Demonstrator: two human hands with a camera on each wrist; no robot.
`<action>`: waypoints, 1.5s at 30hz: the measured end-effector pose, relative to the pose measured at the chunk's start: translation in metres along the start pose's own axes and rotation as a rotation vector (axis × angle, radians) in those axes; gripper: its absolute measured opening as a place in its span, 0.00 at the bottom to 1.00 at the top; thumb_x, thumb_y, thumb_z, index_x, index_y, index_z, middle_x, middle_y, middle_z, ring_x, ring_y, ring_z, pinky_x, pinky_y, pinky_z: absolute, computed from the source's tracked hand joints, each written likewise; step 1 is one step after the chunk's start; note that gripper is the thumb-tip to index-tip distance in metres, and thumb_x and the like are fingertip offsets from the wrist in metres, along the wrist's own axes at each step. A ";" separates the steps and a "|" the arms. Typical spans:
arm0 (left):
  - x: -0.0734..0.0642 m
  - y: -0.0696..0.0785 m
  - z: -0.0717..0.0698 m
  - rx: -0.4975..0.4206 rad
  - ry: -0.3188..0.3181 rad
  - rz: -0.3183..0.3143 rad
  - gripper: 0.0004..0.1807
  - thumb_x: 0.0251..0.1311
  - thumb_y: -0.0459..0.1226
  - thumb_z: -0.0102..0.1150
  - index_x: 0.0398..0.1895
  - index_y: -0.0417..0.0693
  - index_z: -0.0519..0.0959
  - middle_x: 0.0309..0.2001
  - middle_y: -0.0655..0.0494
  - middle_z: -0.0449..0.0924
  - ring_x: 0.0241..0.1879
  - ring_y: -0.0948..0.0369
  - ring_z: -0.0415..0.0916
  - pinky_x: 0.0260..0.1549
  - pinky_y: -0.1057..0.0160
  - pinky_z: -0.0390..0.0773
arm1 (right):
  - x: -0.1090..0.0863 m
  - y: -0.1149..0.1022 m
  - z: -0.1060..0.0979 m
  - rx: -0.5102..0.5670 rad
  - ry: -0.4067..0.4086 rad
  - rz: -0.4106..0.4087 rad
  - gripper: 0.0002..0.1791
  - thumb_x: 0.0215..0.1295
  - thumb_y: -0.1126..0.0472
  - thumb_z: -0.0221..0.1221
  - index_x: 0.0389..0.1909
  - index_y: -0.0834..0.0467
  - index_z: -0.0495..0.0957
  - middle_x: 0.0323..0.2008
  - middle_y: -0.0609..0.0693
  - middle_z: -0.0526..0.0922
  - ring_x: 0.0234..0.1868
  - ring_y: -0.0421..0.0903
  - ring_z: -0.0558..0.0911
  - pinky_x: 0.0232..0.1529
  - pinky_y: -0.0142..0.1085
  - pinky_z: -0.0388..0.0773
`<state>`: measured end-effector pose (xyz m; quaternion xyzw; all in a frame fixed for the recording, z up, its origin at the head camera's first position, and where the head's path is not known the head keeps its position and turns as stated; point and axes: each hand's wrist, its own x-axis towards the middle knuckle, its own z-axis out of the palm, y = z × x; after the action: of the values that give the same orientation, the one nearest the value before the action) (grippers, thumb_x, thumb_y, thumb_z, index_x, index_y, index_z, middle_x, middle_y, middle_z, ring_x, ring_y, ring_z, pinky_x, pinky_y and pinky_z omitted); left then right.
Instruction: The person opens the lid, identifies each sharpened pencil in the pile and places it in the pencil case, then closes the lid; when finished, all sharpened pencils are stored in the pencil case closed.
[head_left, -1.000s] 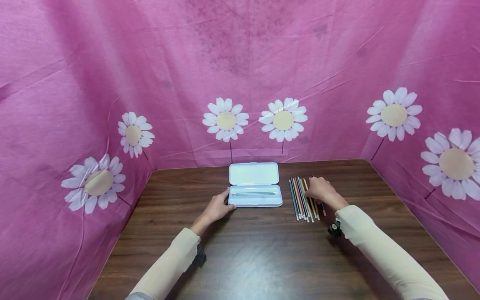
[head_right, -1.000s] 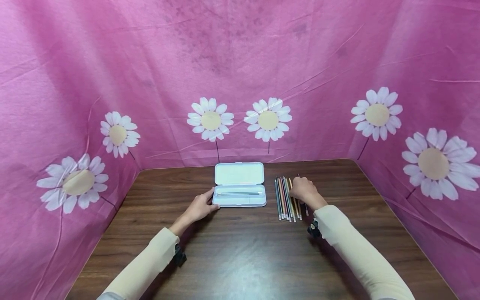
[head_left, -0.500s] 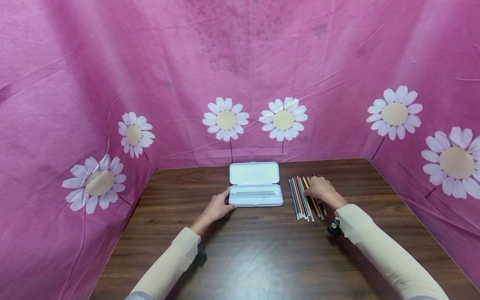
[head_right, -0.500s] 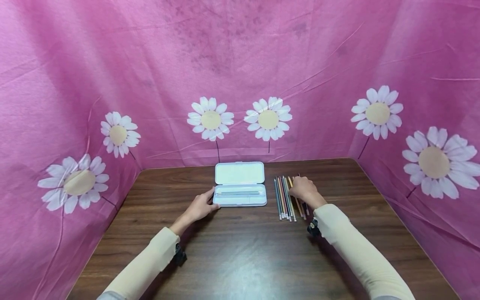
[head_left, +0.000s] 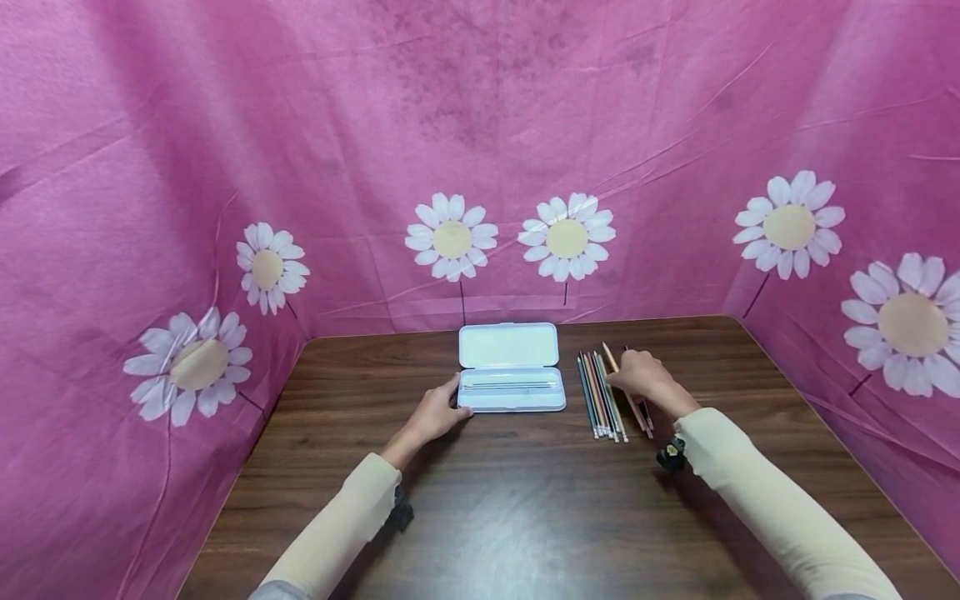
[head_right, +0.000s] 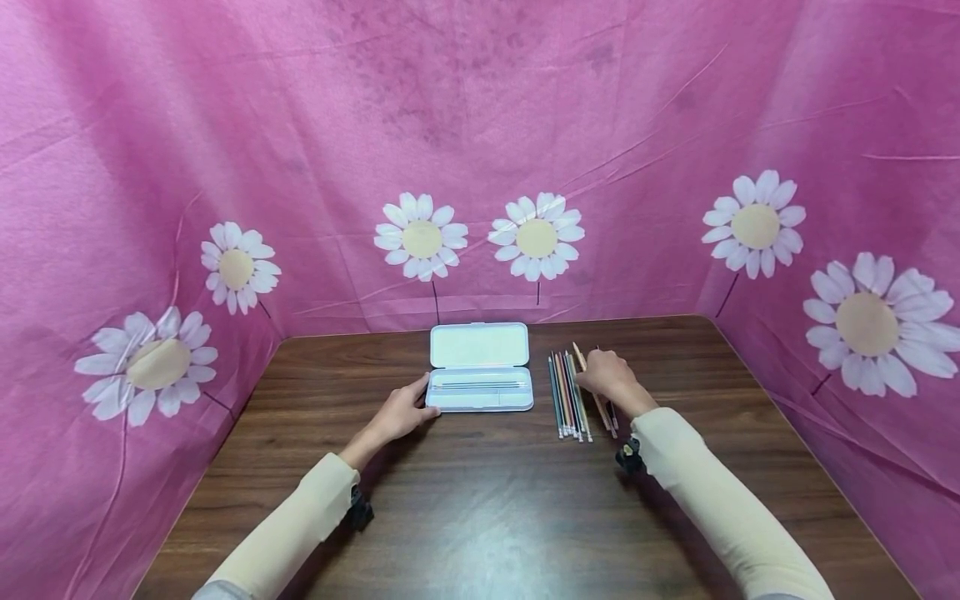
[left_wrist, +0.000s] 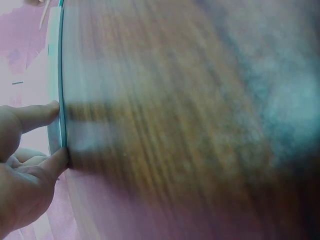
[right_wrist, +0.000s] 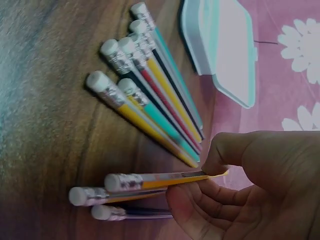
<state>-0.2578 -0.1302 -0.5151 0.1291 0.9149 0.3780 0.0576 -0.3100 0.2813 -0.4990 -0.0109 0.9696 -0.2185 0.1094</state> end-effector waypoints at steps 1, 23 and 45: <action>0.000 0.000 0.000 -0.002 0.000 0.000 0.44 0.68 0.36 0.71 0.81 0.29 0.60 0.78 0.32 0.65 0.74 0.45 0.71 0.74 0.48 0.72 | -0.009 -0.008 -0.006 -0.001 0.003 -0.011 0.18 0.67 0.54 0.64 0.21 0.59 0.75 0.19 0.54 0.80 0.17 0.48 0.83 0.20 0.39 0.81; -0.001 0.004 -0.002 0.020 0.015 0.008 0.44 0.68 0.36 0.70 0.81 0.29 0.60 0.77 0.32 0.66 0.75 0.44 0.71 0.75 0.47 0.71 | -0.029 -0.052 -0.035 -0.023 0.145 -0.184 0.06 0.61 0.60 0.66 0.31 0.57 0.79 0.27 0.51 0.81 0.27 0.48 0.79 0.28 0.38 0.74; -0.002 0.003 -0.002 0.033 0.020 0.021 0.44 0.67 0.36 0.71 0.80 0.28 0.60 0.75 0.30 0.68 0.74 0.42 0.71 0.74 0.45 0.72 | -0.019 -0.115 -0.044 -0.149 0.119 -0.431 0.03 0.59 0.66 0.66 0.34 0.58 0.86 0.33 0.51 0.89 0.33 0.47 0.84 0.34 0.45 0.82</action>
<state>-0.2553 -0.1302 -0.5117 0.1357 0.9202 0.3648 0.0423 -0.3039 0.1974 -0.4072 -0.2127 0.9631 -0.1649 0.0019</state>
